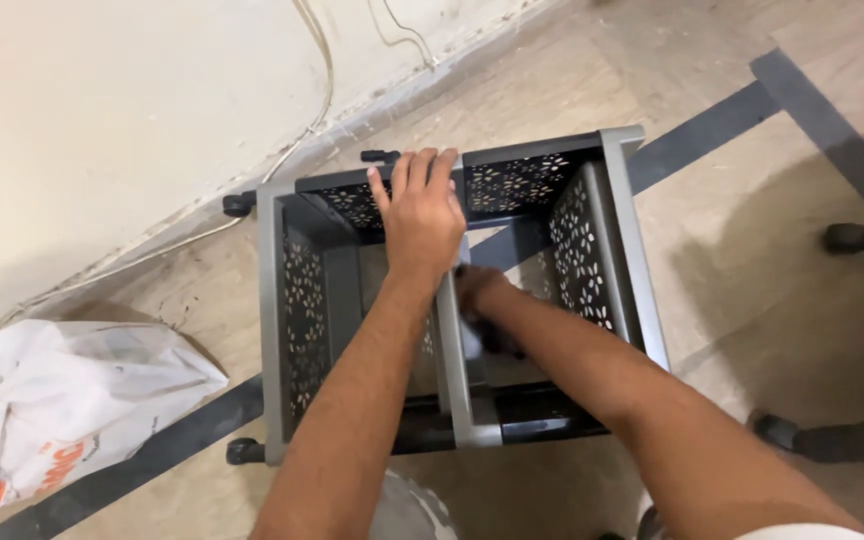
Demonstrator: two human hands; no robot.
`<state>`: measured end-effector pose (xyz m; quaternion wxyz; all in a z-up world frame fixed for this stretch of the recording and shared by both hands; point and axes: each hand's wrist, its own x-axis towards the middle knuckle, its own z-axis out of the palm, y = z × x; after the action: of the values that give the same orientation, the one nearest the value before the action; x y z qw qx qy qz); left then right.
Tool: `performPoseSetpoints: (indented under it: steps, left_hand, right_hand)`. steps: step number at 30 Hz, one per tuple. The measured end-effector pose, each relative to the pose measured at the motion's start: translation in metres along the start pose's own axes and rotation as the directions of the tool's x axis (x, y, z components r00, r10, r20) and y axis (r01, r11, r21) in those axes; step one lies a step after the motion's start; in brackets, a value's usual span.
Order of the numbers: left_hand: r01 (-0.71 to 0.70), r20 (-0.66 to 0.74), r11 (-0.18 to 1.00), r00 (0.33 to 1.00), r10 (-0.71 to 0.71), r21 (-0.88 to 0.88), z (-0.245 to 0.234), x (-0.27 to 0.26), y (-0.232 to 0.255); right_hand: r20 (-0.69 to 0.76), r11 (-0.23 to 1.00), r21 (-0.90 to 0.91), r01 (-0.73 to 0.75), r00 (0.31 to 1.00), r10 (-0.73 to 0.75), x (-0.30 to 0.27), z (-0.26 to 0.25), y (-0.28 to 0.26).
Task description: Wiping down and cleaning the surfaces of a multi-tiered plastic storage shelf unit.
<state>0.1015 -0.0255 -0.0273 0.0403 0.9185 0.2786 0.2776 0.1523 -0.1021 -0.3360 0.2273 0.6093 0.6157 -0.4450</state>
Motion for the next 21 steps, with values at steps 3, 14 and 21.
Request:
performPoseSetpoints:
  steps: [3,14,21]
  left_hand:
    - [0.014,0.025,0.999,1.0,-0.013,-0.033,-0.003,0.003,0.0]
    - [0.082,0.19,0.997,0.979,-0.081,0.002,-0.01,0.007,-0.001]
    - [0.065,0.396,0.989,0.911,-0.115,0.137,-0.015,0.029,0.006]
  right_hand:
    - [0.286,0.993,0.028,0.111,0.951,-0.115,-0.027,0.0,-0.021]
    - [-0.461,0.886,0.365,-0.286,0.771,0.439,-0.308,-0.132,-0.024]
    - [-0.339,0.471,0.867,-0.164,0.499,0.798,-0.463,-0.096,-0.024]
